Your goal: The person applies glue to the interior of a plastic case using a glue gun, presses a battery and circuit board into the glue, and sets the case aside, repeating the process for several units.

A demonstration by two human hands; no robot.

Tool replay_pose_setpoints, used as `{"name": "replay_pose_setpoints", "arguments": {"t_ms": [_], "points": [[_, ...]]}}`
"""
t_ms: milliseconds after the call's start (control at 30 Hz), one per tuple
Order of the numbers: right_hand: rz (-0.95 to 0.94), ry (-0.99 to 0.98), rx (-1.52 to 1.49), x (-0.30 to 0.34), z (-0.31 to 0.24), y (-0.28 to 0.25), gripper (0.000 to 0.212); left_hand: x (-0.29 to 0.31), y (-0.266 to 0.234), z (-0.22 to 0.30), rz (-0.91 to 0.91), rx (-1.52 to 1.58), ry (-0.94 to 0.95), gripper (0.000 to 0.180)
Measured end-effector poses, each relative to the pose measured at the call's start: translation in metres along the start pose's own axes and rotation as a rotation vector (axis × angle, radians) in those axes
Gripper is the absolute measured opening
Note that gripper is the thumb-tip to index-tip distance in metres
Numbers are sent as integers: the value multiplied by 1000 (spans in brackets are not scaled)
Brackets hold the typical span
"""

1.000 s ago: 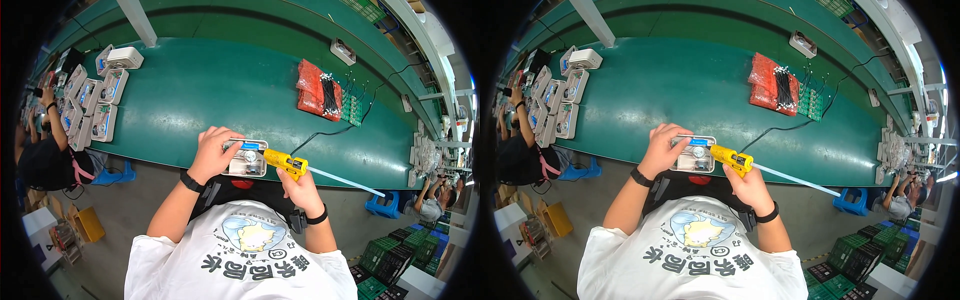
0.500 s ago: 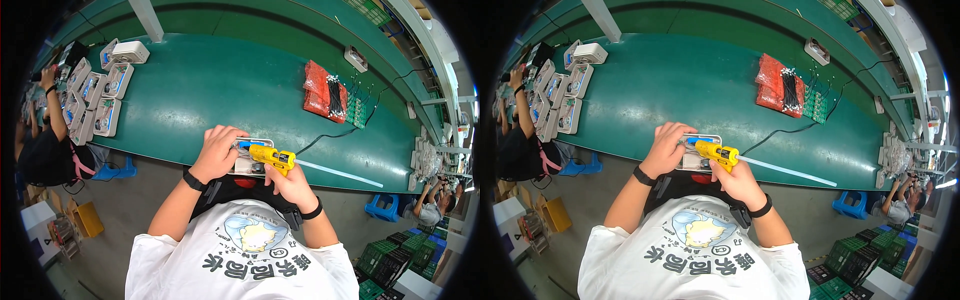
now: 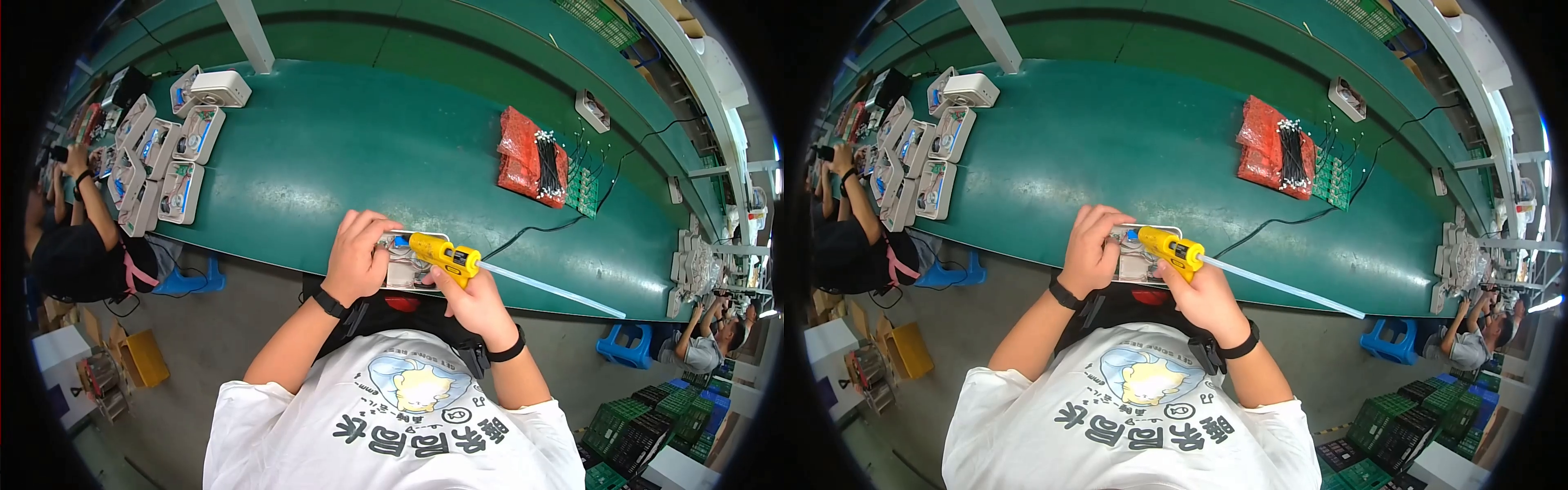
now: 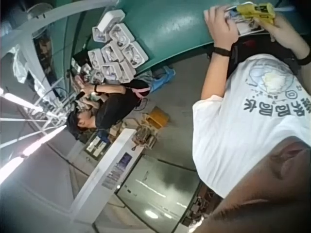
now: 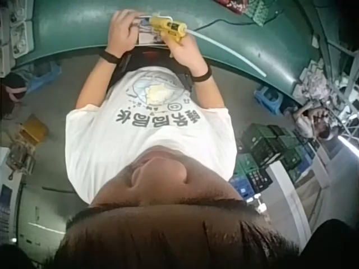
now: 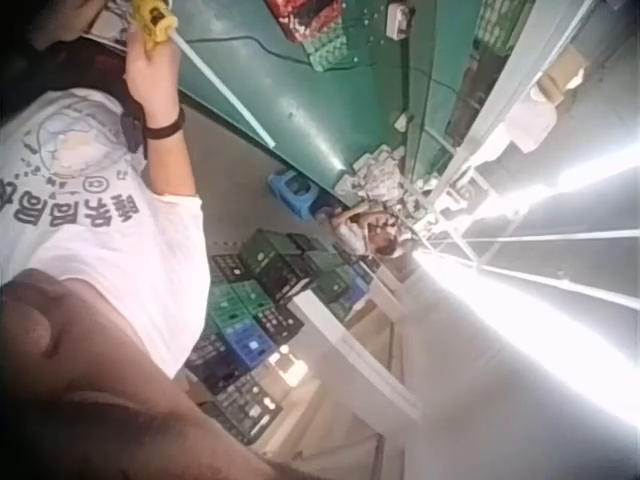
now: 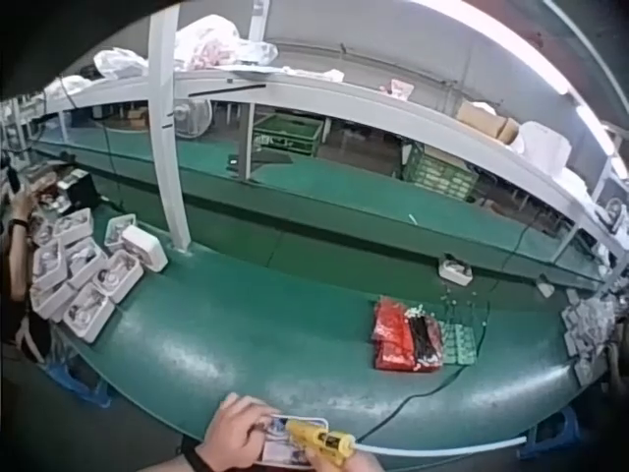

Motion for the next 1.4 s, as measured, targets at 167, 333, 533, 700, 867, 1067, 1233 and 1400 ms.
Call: {"name": "replay_pose_setpoints", "arguments": {"t_ms": [167, 333, 533, 700, 867, 1067, 1233, 1400], "points": [[-100, -20, -110, 1, -2, 4, 37, 2, -18, -3, -9, 84, -225, 34], [-11, -132, -424, 13, 36, -44, 37, -17, -59, -53, 274, 77, -425, 30], [72, -188, -557, -9, 80, -50, 26, -41, -92, -91, 636, 236, -68, 37], [129, -276, -588, -11, 88, -52, 24, -35, -203, -114, 308, -616, 76, 26], [109, -299, -616, -17, 78, -52, 25, -13, -326, -186, 32, -973, -175, 22], [118, -329, -622, -17, 80, -53, 25, -26, -336, -213, -444, -999, -158, 11], [114, -319, -634, -15, 85, -52, 24, -27, -327, -199, -552, -1200, -132, 8], [110, -300, -616, -11, 80, -52, 23, -38, -237, -104, -466, -992, -169, 13]]}}
Point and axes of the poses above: each hand's wrist, its own x-axis away from the middle knuckle, its own y-axis out of the palm, z = x × y, the point moved 5 cm from there along -x, towards the middle knuckle, and after that the axes turned 9 degrees about y, right-handed, at the moved point
